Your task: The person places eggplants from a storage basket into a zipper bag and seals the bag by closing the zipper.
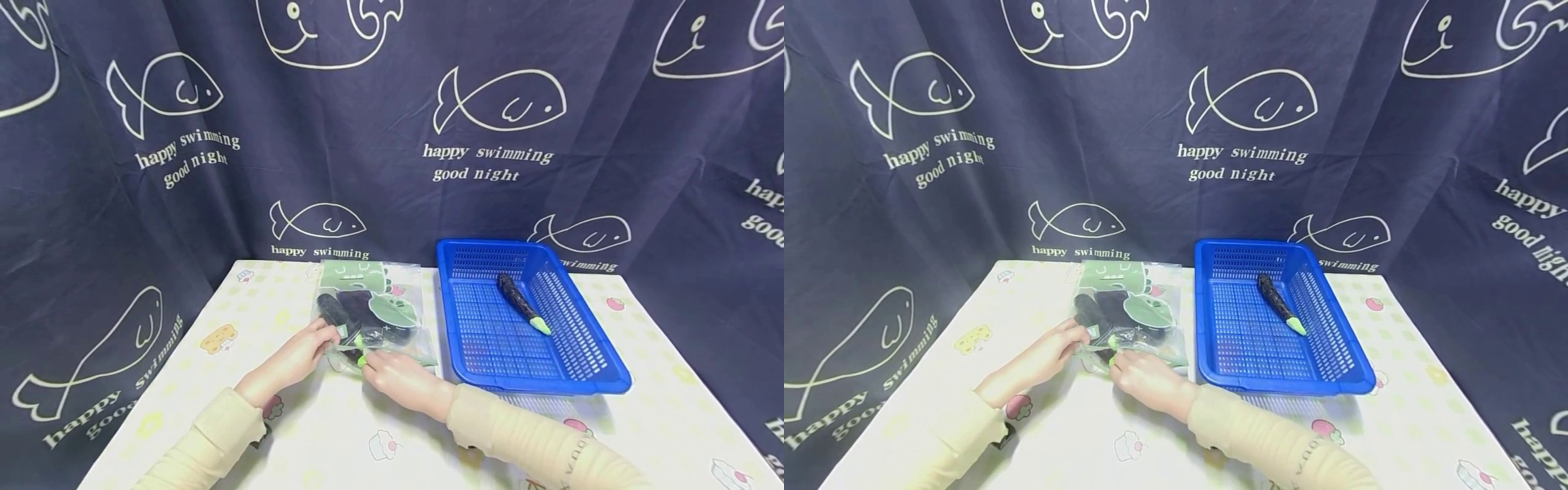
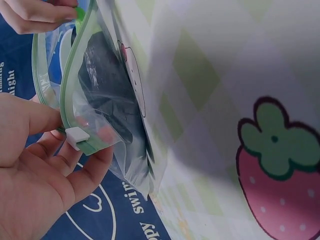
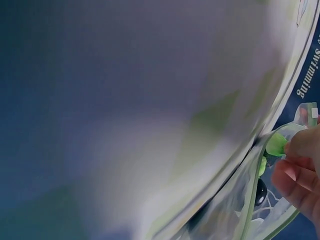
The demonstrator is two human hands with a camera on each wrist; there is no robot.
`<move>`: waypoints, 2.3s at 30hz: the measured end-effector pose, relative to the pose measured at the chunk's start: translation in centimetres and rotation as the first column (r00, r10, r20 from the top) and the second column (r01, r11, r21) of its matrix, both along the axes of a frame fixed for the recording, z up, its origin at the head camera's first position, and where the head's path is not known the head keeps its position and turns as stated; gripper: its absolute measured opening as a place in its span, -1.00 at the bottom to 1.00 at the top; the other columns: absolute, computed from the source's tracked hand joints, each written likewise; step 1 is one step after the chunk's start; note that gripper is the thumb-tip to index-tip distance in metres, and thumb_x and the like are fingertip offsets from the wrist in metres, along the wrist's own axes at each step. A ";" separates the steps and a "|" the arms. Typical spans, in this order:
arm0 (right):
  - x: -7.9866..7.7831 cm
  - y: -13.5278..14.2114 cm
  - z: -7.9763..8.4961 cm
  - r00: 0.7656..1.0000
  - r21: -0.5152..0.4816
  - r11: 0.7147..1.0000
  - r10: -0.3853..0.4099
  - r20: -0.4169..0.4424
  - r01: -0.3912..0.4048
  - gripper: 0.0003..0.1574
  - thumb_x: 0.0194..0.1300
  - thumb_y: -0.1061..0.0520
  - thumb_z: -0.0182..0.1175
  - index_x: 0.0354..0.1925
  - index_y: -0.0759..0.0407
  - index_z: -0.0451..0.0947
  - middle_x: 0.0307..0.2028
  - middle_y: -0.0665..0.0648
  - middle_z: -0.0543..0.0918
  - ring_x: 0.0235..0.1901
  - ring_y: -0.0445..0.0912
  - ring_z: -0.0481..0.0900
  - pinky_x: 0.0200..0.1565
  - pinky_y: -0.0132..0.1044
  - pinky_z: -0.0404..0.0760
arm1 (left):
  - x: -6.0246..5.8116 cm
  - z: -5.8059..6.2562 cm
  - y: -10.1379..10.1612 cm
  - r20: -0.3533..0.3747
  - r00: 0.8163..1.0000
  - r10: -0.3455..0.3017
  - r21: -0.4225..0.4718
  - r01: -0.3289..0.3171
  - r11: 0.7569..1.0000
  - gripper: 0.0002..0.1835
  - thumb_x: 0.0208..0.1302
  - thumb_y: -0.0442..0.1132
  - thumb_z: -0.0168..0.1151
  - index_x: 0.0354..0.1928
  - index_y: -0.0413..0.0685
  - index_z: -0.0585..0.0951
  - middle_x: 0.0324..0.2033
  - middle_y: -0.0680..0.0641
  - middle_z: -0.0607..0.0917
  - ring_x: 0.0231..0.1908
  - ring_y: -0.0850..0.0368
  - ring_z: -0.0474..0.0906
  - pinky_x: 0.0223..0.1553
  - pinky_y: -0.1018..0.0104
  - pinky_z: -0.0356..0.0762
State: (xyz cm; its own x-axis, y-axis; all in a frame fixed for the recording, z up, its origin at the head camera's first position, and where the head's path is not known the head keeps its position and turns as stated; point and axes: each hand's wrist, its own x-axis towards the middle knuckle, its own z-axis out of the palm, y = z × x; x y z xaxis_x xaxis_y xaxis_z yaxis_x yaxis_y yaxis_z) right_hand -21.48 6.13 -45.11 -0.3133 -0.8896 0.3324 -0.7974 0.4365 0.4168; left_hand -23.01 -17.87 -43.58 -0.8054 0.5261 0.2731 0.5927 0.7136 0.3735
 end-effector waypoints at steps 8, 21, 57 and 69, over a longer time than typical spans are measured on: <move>-0.5 -1.0 -0.2 0.999 0.027 1.000 -0.014 -0.039 0.015 -0.91 0.15 0.20 0.19 -0.31 0.05 0.55 -0.38 -0.07 0.51 -0.37 -0.21 0.48 -0.40 -0.41 0.55 | -0.1 -0.1 0.1 -0.037 0.999 -0.011 0.006 0.011 1.000 -0.74 0.19 -0.53 0.13 -0.26 0.03 0.52 -0.36 0.07 0.45 -0.35 0.25 0.40 -0.27 0.34 0.52; -0.3 -0.9 0.0 0.998 0.016 1.000 -0.021 -0.051 0.022 -0.95 0.12 0.17 0.23 -0.37 0.04 0.56 -0.41 -0.05 0.52 -0.44 -0.21 0.49 -0.50 -0.41 0.53 | -0.1 -0.1 0.1 -0.009 1.000 0.000 0.000 0.000 1.000 -0.75 0.22 -0.49 0.13 -0.26 0.08 0.51 -0.34 0.13 0.43 -0.30 0.25 0.43 -0.22 0.33 0.53; 1.1 4.6 8.5 0.999 0.009 0.999 -0.046 -0.016 0.046 -0.85 0.07 0.29 0.20 -0.37 0.06 0.55 -0.44 -0.04 0.54 -0.42 -0.17 0.52 -0.59 -0.38 0.52 | 0.2 -0.1 0.1 0.009 1.000 -0.007 -0.006 0.007 1.000 -0.74 0.22 -0.52 0.10 -0.25 0.04 0.52 -0.33 0.10 0.45 -0.30 0.26 0.40 -0.20 0.35 0.53; -1.6 7.6 10.6 0.988 -0.048 0.987 -0.151 0.022 0.152 -0.76 -0.06 0.15 0.38 -0.36 0.09 0.54 -0.43 0.02 0.54 -0.41 -0.06 0.49 -0.53 -0.29 0.49 | 0.0 -0.4 0.0 0.004 1.000 -0.014 -0.009 0.014 1.000 -0.73 0.20 -0.54 0.11 -0.24 0.03 0.51 -0.34 0.07 0.45 -0.30 0.25 0.39 -0.22 0.35 0.52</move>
State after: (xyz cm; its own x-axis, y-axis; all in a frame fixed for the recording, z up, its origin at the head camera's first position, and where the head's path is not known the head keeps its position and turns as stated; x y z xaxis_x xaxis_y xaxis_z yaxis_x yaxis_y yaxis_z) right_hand -23.04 13.68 -34.52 -0.4493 -0.8142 0.3677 -0.7279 0.5723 0.3776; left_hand -22.97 -17.91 -43.93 -0.7990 0.5398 0.2650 0.6012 0.7086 0.3693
